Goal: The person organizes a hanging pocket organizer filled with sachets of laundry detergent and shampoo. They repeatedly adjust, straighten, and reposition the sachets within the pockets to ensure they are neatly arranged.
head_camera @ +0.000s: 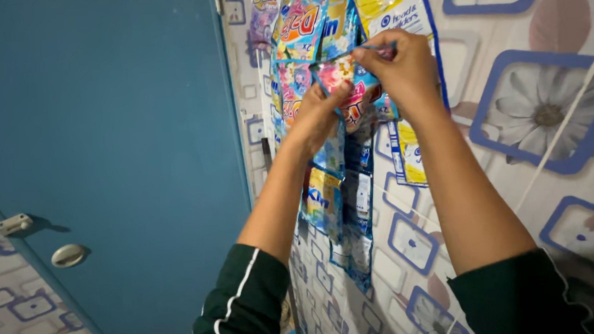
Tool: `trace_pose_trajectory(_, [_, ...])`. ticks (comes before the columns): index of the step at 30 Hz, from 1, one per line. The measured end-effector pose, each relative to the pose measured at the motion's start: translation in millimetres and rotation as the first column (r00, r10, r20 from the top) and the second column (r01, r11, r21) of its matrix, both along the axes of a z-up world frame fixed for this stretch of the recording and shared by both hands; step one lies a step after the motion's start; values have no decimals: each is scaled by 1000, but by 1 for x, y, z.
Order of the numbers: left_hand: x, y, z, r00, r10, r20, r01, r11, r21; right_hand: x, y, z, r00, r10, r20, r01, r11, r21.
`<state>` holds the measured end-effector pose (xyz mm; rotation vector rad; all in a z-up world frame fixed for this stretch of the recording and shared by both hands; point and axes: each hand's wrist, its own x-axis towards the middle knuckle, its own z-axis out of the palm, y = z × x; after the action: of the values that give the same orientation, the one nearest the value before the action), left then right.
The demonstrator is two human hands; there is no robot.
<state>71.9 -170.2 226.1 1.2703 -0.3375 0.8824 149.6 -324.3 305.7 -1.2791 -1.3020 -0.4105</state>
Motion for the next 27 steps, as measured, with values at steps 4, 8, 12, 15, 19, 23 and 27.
trace_pose_trajectory(4, [6,1,-4,974,223,-36,-225,974,-32,-9,1,1,999,30,-28,-30,1000,-7])
trace_pose_trajectory(8, [8,4,2,985,169,38,-164,981,-108,-5,-12,3,969,214,-124,-228,968,-105])
trace_pose_trajectory(12, [12,-5,7,984,171,54,-166,983,-82,4,-14,-2,963,197,-186,-232,955,-187])
trace_pose_trajectory(15, [7,-10,3,995,17,95,3,979,-204,11,-5,-7,998,22,-63,-30,991,-134])
trace_pose_trajectory(19, [-2,-8,-10,975,218,47,-221,974,55,16,4,-12,996,71,-53,-75,994,-81])
trace_pose_trajectory(23, [-2,-5,-21,965,262,21,-262,959,110,6,4,-17,960,230,-159,-241,969,-53])
trace_pose_trajectory(27, [0,-5,-25,924,383,5,-382,921,83,-1,-16,-20,952,244,-183,-281,935,-216])
